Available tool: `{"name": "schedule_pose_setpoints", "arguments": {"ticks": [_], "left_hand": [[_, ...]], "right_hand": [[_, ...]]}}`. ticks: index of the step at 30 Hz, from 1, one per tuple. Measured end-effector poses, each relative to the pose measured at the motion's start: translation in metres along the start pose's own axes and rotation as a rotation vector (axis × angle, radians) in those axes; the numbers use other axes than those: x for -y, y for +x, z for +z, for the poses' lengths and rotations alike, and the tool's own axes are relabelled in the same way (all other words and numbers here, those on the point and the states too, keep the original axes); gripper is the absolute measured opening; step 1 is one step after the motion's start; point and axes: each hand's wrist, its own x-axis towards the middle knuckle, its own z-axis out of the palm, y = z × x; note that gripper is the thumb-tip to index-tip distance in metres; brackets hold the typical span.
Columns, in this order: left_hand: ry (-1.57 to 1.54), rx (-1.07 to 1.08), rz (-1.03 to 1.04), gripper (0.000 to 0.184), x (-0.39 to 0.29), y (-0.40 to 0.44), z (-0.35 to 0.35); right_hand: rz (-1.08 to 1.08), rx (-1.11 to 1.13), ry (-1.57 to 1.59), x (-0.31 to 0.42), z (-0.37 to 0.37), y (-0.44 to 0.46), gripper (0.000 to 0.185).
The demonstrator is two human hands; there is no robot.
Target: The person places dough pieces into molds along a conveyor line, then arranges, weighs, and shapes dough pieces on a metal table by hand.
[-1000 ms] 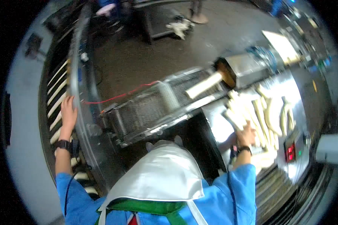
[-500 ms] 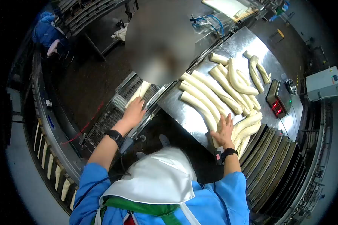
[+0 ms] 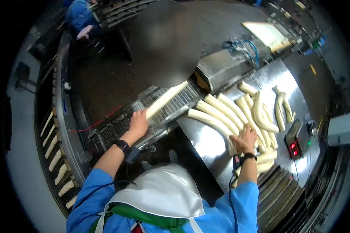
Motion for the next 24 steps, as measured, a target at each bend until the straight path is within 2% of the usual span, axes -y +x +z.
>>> {"name": "schedule_pose_setpoints", "arguments": {"ticks": [3, 4, 6, 7, 9, 10, 12, 13, 14, 16, 18, 19, 20, 22, 24], "left_hand": [[-0.071, 0.062, -0.077, 0.039, 0.013, 0.013, 0.004], [-0.117, 0.066, -0.083, 0.036, 0.017, 0.015, 0.007], [-0.134, 0.100, -0.098, 0.033, 0.028, 0.014, 0.006], [-0.095, 0.090, -0.093, 0.037, 0.032, 0.013, 0.006], [-0.087, 0.068, -0.081, 0.043, 0.040, 0.006, 0.005], [-0.105, 0.054, -0.094, 0.046, 0.045, 0.004, 0.008], [-0.188, 0.069, -0.161, 0.049, 0.055, -0.001, 0.014], [-0.217, 0.116, -0.190, 0.052, 0.056, -0.002, 0.012], [-0.257, 0.132, -0.218, 0.051, 0.059, -0.004, 0.011], [-0.254, 0.047, -0.131, 0.047, 0.071, -0.008, 0.016], [-0.337, 0.091, -0.166, 0.045, 0.078, -0.005, 0.018], [-0.410, 0.145, -0.177, 0.044, 0.082, -0.004, 0.016], [-0.595, 0.248, -0.230, 0.045, 0.088, -0.005, 0.014], [-1.065, 0.487, -0.465, 0.042, 0.103, 0.006, 0.009], [-1.814, 0.236, -0.367, 0.037, 0.107, -0.012, -0.024]], "right_hand": [[0.029, 0.039, -0.093, 0.043, -0.017, -0.021, 0.095], [0.003, 0.073, -0.043, 0.040, -0.010, -0.026, 0.094], [-0.011, 0.020, -0.189, 0.032, 0.025, -0.040, 0.094], [-0.059, -0.065, -0.213, 0.023, 0.044, -0.047, 0.093], [-0.135, -0.027, -0.260, 0.022, 0.060, -0.071, 0.090], [-0.153, 0.019, -0.250, 0.049, 0.037, -0.092, 0.091], [-0.323, -0.064, -0.282, 0.040, 0.048, -0.104, 0.095], [-0.325, 0.002, -0.299, 0.047, 0.044, -0.106, 0.094], [-0.320, 0.076, -0.327, 0.053, 0.039, -0.108, 0.094], [-0.373, 0.022, -0.322, 0.056, 0.042, -0.100, 0.093], [-0.189, 0.238, -0.320, 0.074, 0.034, -0.095, 0.096], [-0.193, 0.206, -0.259, 0.068, 0.044, -0.089, 0.093], [-0.223, 0.220, -0.279, 0.081, 0.042, -0.086, 0.093], [-0.049, 0.248, -0.225, 0.107, 0.040, -0.083, 0.085], [-0.037, 0.201, -0.264, 0.095, 0.066, -0.066, 0.078]]}}
